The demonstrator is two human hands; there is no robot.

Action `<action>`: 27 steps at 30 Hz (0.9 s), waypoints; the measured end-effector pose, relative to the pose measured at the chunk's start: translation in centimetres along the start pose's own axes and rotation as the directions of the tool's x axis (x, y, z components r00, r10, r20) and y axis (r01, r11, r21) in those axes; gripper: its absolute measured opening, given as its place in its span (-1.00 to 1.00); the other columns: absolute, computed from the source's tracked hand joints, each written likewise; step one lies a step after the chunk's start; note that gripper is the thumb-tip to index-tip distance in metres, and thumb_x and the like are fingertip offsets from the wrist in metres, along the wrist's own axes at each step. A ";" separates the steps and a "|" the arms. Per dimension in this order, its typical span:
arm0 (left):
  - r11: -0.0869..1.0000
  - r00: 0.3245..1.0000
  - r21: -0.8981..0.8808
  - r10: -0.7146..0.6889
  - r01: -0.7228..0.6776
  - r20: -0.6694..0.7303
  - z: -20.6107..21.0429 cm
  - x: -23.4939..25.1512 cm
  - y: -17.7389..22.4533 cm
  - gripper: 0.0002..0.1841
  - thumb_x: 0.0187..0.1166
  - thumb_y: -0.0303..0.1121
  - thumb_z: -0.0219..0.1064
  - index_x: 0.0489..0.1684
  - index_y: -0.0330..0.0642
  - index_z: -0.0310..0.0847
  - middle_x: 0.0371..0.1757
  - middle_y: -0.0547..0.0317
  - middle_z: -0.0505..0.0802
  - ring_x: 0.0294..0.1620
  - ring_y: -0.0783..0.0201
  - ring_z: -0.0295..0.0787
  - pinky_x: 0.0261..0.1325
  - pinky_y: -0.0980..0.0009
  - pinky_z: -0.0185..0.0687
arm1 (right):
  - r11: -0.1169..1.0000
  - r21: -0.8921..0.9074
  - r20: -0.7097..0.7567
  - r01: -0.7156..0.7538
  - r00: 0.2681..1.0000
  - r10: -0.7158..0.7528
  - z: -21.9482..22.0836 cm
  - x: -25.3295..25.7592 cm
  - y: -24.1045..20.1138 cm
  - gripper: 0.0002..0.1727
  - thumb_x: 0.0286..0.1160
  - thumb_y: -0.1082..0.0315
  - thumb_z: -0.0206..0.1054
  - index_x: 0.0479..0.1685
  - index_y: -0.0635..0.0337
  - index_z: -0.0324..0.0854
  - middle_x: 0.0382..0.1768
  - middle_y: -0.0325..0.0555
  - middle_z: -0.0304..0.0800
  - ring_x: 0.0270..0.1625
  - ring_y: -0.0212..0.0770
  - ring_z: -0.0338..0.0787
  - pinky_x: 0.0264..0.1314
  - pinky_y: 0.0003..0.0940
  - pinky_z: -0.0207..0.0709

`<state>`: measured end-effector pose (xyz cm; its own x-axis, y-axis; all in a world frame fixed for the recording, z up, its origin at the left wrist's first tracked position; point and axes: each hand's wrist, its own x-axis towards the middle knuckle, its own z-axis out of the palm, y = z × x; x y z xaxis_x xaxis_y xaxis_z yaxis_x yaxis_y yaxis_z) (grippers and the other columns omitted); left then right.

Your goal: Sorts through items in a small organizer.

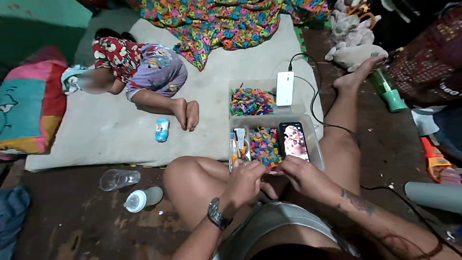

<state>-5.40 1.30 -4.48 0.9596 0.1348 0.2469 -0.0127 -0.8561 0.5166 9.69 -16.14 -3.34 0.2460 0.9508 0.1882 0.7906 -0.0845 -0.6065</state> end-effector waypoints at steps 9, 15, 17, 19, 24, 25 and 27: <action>0.987 0.990 -0.142 0.091 -0.075 0.110 0.1 -0.9 0.5 -0.67 0.62 -0.48 0.18 0.17 0.05 0.78 -0.15 0.21 0.90 -0.09 0.23 0.84 0.21 0.00 0.54 | 0.990 0.111 -0.049 -0.083 0.995 0.089 1.2 0.1 0.7 -0.83 0.61 0.39 0.23 -0.11 0.25 0.72 -0.20 0.03 0.77 -0.12 -0.10 0.81 0.03 -0.29 0.73; 0.987 0.988 -0.143 0.092 -0.074 0.125 -1.4 1.3 -0.7 -0.78 0.50 -0.54 0.20 -0.23 -0.08 0.80 -0.24 0.14 0.83 -0.13 0.17 0.78 0.18 0.03 0.51 | 0.976 0.176 -0.221 -0.126 0.962 0.163 1.2 0.5 1.0 -0.72 0.68 0.30 0.15 -0.05 0.27 0.73 -0.16 0.00 0.83 -0.14 -0.25 0.82 0.02 -0.40 0.70; 0.996 0.994 -0.093 0.019 -0.009 0.105 -1.9 2.7 -1.2 -0.81 0.47 -0.54 0.25 -0.23 -0.13 0.81 -0.26 0.08 0.81 -0.17 0.10 0.78 0.12 -0.02 0.53 | 0.968 0.198 -0.280 -0.155 0.937 0.207 1.2 0.7 1.0 -0.68 0.71 0.26 0.14 0.07 0.31 0.71 -0.09 0.03 0.83 -0.13 -0.26 0.80 0.02 -0.39 0.70; 0.997 0.997 -0.042 -0.057 0.059 0.044 -2.9 4.7 -2.0 -0.81 0.51 -0.54 0.27 -0.16 -0.18 0.84 -0.21 0.02 0.85 -0.13 0.02 0.82 0.04 -0.10 0.61 | 0.960 0.214 -0.304 -0.182 0.921 0.242 1.4 0.5 1.0 -0.64 0.71 0.22 0.15 0.15 0.32 0.68 -0.08 0.02 0.78 -0.13 -0.28 0.77 -0.01 -0.41 0.68; 0.976 0.976 0.039 -0.217 0.216 0.028 -5.9 11.3 -4.7 -0.75 0.70 -0.46 0.24 0.19 -0.34 0.72 0.18 -0.23 0.80 0.17 -0.18 0.78 0.22 -0.17 0.64 | 0.957 0.246 -0.280 -0.157 0.933 0.225 1.7 -1.2 1.1 -0.66 0.74 0.21 0.15 0.07 0.28 0.71 -0.12 -0.03 0.77 -0.08 -0.37 0.76 0.03 -0.55 0.66; 0.964 0.959 0.035 -0.266 0.264 0.102 -6.3 12.6 -5.6 -0.70 0.74 -0.39 0.23 0.31 -0.31 0.66 0.31 -0.27 0.73 0.28 -0.22 0.72 0.31 -0.19 0.59 | 0.959 0.240 -0.283 -0.152 0.934 0.219 1.2 -1.4 1.1 -0.67 0.74 0.22 0.15 0.08 0.29 0.71 -0.12 -0.02 0.77 -0.07 -0.38 0.77 0.04 -0.56 0.66; 0.948 0.929 0.024 -0.317 0.318 0.193 -5.9 14.7 -8.5 -0.61 0.72 -0.23 0.29 0.45 -0.14 0.63 0.40 -0.28 0.65 0.32 -0.24 0.69 0.32 -0.24 0.58 | 0.961 0.226 -0.325 -0.161 0.917 0.230 -0.4 -1.5 1.3 -0.67 0.73 0.24 0.16 0.09 0.34 0.70 -0.12 0.02 0.79 -0.08 -0.36 0.76 0.07 -0.50 0.65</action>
<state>7.13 13.44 -0.43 0.9494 0.3001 -0.0921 0.2999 -0.7803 0.5489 10.57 -17.74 -4.11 0.5900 0.7557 0.2842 0.5930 -0.1668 -0.7877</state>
